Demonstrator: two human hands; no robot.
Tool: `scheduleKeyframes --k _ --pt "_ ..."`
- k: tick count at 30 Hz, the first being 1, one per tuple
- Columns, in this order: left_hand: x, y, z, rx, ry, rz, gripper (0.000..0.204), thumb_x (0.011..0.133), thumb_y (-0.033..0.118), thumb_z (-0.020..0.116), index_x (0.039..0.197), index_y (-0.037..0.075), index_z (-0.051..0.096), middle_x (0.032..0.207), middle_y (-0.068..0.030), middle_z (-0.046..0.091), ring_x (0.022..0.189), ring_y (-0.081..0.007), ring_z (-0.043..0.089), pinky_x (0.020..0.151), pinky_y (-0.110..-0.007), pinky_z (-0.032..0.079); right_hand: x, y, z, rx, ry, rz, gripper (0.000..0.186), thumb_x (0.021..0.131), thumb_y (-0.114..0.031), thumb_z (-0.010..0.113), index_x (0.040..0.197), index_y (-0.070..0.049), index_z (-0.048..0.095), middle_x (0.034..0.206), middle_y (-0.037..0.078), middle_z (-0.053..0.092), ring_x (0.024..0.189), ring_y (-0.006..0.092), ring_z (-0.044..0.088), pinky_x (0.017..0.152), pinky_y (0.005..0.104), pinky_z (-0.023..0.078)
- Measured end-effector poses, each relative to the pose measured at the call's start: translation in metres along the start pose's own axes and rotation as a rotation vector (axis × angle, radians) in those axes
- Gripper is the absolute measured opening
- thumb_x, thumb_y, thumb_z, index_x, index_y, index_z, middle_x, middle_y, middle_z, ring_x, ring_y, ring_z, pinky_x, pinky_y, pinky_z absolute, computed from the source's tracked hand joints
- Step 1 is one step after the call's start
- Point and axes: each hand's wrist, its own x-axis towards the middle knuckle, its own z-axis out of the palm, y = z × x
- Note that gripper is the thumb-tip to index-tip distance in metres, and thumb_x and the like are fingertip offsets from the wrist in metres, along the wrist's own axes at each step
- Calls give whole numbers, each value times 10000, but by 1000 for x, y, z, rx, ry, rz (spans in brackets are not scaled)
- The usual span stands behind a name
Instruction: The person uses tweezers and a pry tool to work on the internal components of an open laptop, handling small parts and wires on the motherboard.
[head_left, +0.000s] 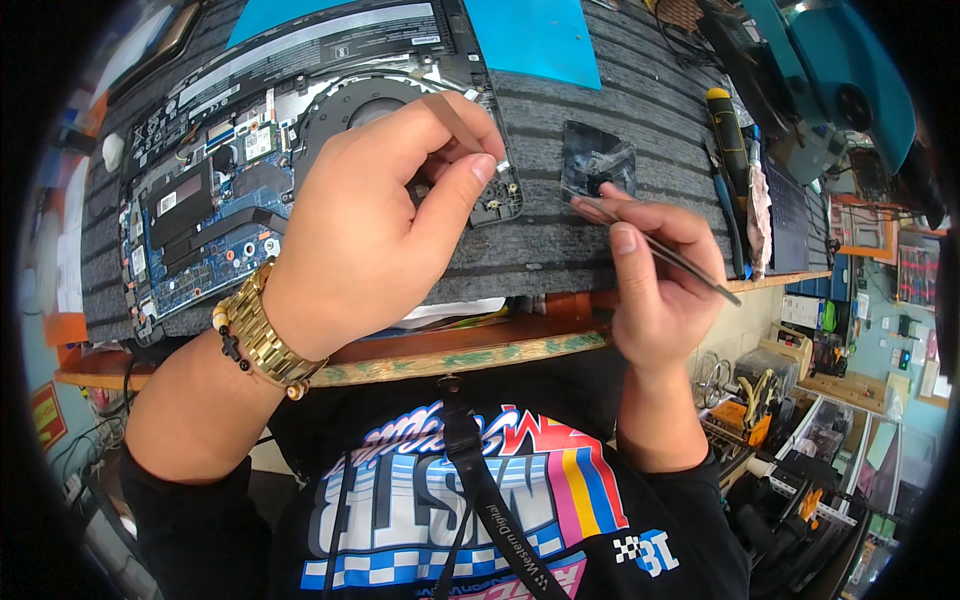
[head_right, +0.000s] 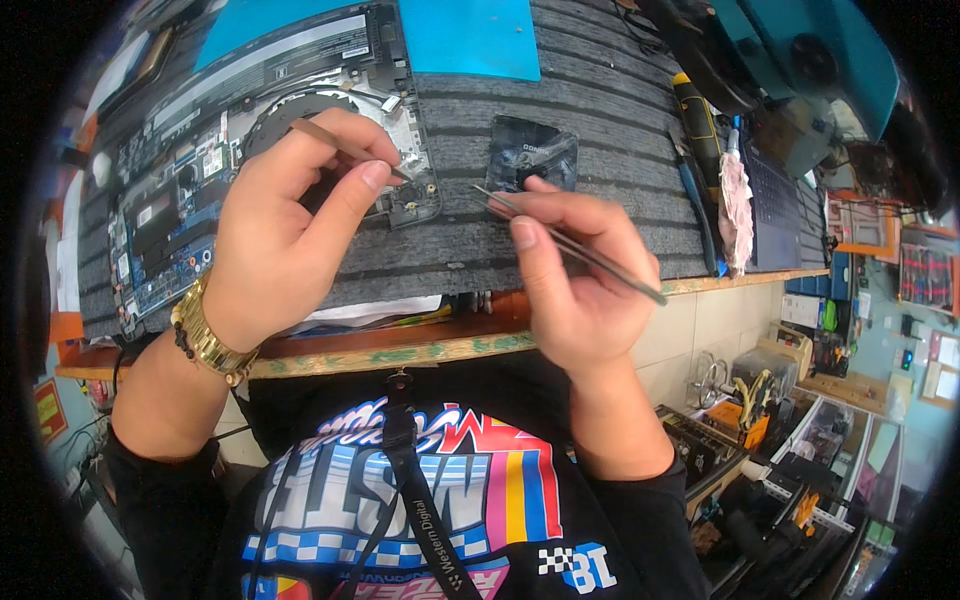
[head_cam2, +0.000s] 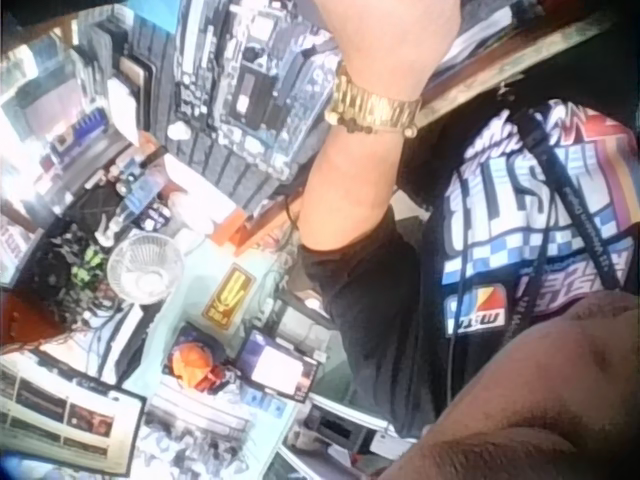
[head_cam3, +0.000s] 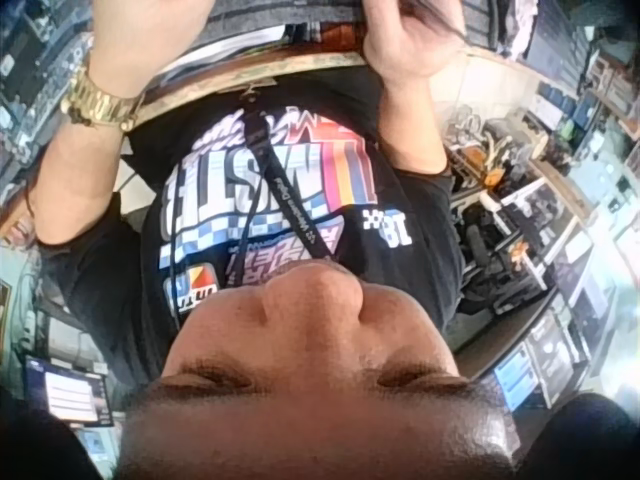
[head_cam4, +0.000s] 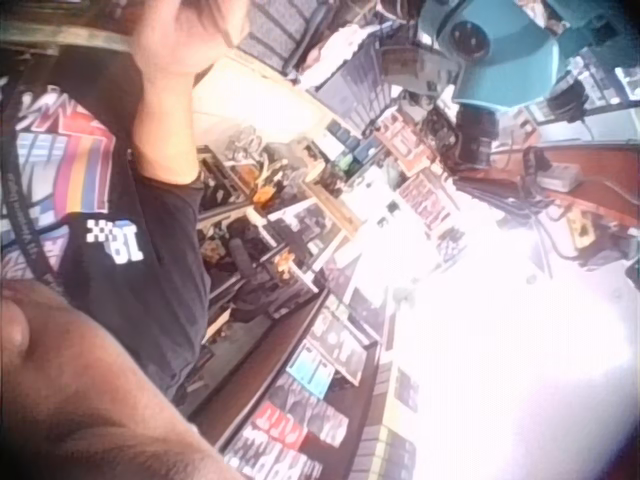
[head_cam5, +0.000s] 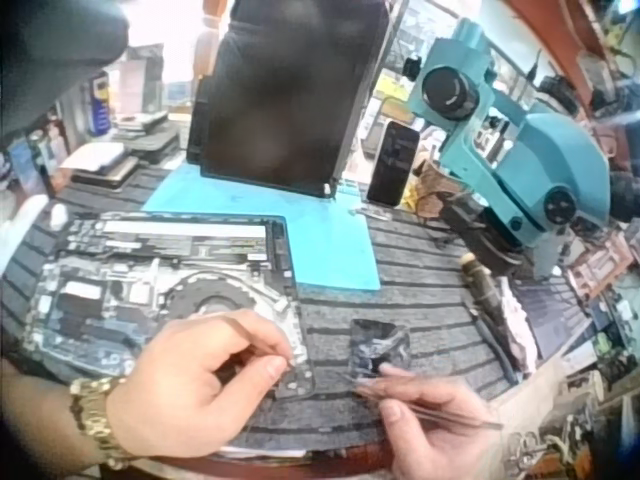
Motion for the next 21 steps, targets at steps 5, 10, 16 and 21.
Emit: scheduleKeyframes --k 5,10,16,21 --pt "0 1 -1 11 0 -3 117 1129 56 697 1223 -5 730 1096 -61 769 1012 -149 758 882 -305 578 0 -9 22 -104 38 -44 138 1011 40 812 1144 49 775 1060 154 852 905 165 802 821 293 630" --pt "0 1 0 -7 8 -8 119 1125 48 696 1227 -1 731 1094 -66 774 1009 -152 761 877 -305 583 3 -11 34 -159 20 -49 115 997 53 823 1110 43 801 1014 130 845 847 141 783 756 274 616" --pt "0 2 -2 14 -3 6 127 1114 35 700 1232 1 734 1105 -67 772 1005 -146 756 879 -304 585 6 -10 35 -212 -9 -102 124 986 70 819 1106 41 806 997 132 843 826 153 789 747 274 616" --pt "0 0 -1 16 5 17 132 1115 37 703 1239 4 733 1088 -62 772 988 -138 746 879 -302 584 5 -8 35 -247 -3 -84 144 970 75 826 1106 31 808 1002 137 844 837 177 805 756 286 627"
